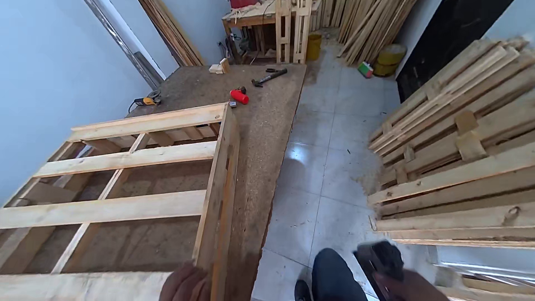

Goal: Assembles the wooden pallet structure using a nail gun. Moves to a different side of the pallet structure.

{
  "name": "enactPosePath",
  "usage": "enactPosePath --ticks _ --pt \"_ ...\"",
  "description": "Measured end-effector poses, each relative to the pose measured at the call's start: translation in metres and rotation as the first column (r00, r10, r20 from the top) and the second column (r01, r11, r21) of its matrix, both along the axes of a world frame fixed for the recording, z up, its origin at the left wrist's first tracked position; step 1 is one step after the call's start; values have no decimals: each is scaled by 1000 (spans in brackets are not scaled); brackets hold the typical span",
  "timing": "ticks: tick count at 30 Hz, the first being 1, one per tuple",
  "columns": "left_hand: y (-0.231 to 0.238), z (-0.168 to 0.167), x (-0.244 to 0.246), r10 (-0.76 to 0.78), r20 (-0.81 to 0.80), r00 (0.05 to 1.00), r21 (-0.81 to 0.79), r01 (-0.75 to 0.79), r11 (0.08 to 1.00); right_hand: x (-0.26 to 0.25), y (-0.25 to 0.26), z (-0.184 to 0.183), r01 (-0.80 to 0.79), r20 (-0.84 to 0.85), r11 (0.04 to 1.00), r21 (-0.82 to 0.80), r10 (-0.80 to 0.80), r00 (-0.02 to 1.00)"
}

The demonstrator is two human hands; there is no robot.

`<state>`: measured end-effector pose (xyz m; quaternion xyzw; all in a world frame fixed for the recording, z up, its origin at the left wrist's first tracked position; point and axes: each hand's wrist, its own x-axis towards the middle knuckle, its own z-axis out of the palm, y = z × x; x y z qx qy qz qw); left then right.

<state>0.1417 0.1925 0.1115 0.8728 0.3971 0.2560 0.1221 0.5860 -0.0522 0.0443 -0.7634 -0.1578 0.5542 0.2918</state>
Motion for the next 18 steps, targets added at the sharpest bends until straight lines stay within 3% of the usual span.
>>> enactPosePath --ticks 5,10,14,18 --pt "140 23 104 -110 -84 990 1 110 994 85 214 49 28 -370 937 347 109 923" --pt "324 52 224 -77 -349 934 32 94 995 157 437 35 61 -599 854 516 309 738" --pt "481 66 330 -36 -629 777 -62 -5 998 178 590 -6 154 -723 888 433 241 647" --pt "617 32 401 -144 -857 494 -203 -68 977 148 679 -81 401 -885 862 310 107 453"
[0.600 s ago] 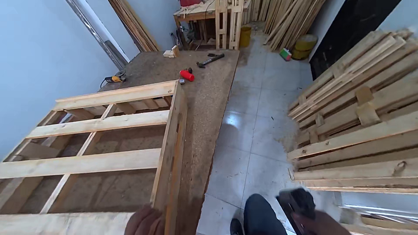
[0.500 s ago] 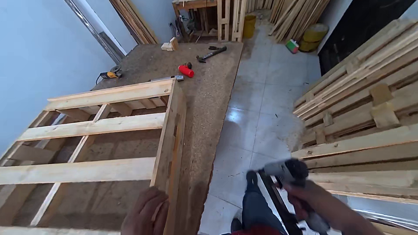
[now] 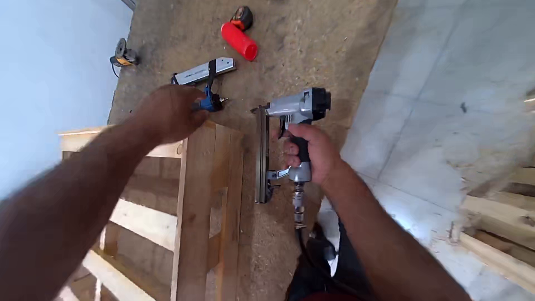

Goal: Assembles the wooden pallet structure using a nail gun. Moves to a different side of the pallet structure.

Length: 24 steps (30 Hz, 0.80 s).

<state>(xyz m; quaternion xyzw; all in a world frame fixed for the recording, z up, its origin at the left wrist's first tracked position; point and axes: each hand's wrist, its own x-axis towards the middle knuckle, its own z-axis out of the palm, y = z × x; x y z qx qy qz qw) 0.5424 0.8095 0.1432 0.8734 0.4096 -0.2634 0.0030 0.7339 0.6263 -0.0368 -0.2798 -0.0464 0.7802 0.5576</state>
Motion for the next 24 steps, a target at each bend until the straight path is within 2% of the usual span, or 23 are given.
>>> enactPosePath --ticks 3,5,6,8,9,11,12,15,18,22,24 --pt "66 -38 25 40 -326 945 -267 -132 955 -41 19 -43 35 -133 997 -66 -44 990" --pt "92 -62 24 43 -473 880 -488 -302 819 -68 11 -60 44 -206 997 -69 -57 977" --pt "105 -75 13 -4 -479 878 -593 -320 739 -78 9 -66 59 -233 997 -47 -68 970" --pt "125 -102 -14 -94 -415 905 -713 -259 652 -92 12 -73 83 -279 997 5 -78 957" --pt "119 -105 -11 -61 -454 889 -696 -312 646 -95 16 -74 77 -288 997 13 -70 955" --pt "103 -100 18 32 -632 774 -569 -491 659 -99 26 -74 34 -299 999 -1 -33 954" --pt "103 -102 17 46 -642 765 -559 -508 655 -100 30 -75 16 -304 1000 -12 -19 952" --pt "133 -124 -45 12 -460 888 -718 -380 583 -104 36 -79 -12 -318 999 -34 1 948" --pt "142 -127 -67 64 -408 911 -786 -386 483 -105 35 -80 2 -332 999 -32 -13 943" --pt "130 -118 -34 28 -575 818 -679 -495 542 -106 33 -82 31 -341 1000 0 -30 939" --pt "139 -123 -57 15 -439 899 -770 -385 509 -106 33 -82 27 -338 1000 12 -21 941"
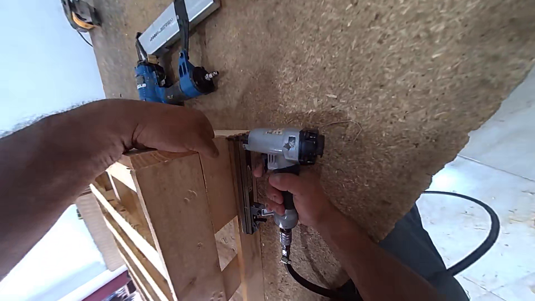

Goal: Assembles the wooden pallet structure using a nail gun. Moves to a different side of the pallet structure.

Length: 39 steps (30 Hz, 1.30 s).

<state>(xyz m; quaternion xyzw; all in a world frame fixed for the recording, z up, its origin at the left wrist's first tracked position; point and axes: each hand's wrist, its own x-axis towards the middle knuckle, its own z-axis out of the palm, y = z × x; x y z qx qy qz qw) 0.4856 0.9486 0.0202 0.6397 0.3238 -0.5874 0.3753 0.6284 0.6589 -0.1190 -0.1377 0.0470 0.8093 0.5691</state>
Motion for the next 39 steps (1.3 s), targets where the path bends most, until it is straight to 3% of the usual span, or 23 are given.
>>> enactPosePath --ticks 2,5,10,13,16,20,26,34,36,39 --pt "7 -3 -13 49 84 995 -64 -43 997 0 -1 -1 -6 2 1000 14 6 1000" --pt "7 -3 -12 65 56 996 -97 -60 993 1 -2 0 7 -9 1000 29 -6 1000" --pt "-10 9 23 33 -60 998 21 -32 999 2 -1 -1 -6 -11 1000 22 6 1000" --pt "-4 7 5 32 117 993 -38 -28 999 1 -3 -3 0 2 1000 31 0 1000" --pt "-15 15 34 25 -30 999 60 -24 998 1 -2 -4 6 4 1000 29 -6 1000" --pt "6 1 -7 -52 202 978 -23 58 998 2 0 -2 2 -6 1000 5 -2 1000" --pt "8 1 -5 -138 178 974 26 136 990 2 0 -1 10 -5 1000 17 -10 1000" --pt "9 3 -7 -20 253 967 -65 38 997 4 0 -5 -8 13 999 51 7 1000" --pt "3 9 5 25 168 985 -67 -14 998 3 -2 -5 -17 17 998 54 16 1000" --pt "-28 21 56 140 -117 983 105 -128 986 4 -2 -5 -41 12 998 41 41 999"
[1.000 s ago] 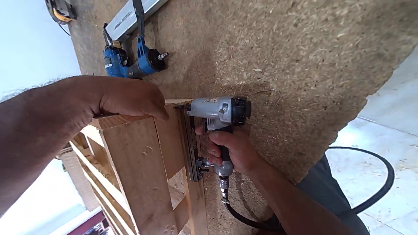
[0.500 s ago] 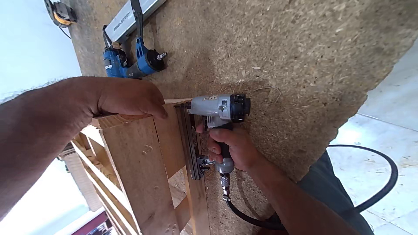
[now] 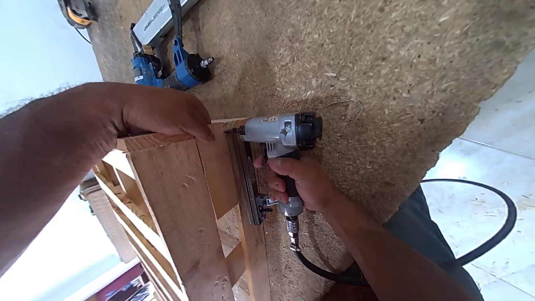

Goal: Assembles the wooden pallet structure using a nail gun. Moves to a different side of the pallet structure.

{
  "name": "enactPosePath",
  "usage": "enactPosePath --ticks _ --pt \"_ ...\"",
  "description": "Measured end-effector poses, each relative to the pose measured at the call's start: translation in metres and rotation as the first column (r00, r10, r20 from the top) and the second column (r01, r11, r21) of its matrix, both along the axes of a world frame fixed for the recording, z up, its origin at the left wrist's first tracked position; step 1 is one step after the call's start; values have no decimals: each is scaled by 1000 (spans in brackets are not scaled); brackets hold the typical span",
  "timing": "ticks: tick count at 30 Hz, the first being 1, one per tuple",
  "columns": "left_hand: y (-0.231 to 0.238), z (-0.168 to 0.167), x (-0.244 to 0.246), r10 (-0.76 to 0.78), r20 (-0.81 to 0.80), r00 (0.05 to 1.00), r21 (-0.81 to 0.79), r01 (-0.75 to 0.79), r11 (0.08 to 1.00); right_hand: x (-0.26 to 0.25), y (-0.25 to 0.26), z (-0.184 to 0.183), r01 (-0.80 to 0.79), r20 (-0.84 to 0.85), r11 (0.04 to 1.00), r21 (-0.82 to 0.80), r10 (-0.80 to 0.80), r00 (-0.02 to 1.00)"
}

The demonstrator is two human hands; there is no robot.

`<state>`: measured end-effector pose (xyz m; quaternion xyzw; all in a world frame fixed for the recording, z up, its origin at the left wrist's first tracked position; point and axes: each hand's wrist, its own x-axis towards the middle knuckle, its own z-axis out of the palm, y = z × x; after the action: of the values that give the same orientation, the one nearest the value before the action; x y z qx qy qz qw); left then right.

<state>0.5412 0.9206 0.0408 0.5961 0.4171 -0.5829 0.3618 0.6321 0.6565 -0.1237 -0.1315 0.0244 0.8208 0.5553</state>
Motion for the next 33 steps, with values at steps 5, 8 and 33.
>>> enactPosePath --ticks 5,8,33 --pt "-8 3 12 21 -75 997 47 -18 999 1 -1 1 -15 13 1000 -6 15 1000" --pt "-8 3 11 36 -55 998 47 -33 998 -1 -6 2 -20 28 1000 14 19 999" --pt "39 -15 -50 288 24 957 -125 -282 951 -31 -59 -4 -28 23 998 49 27 999"
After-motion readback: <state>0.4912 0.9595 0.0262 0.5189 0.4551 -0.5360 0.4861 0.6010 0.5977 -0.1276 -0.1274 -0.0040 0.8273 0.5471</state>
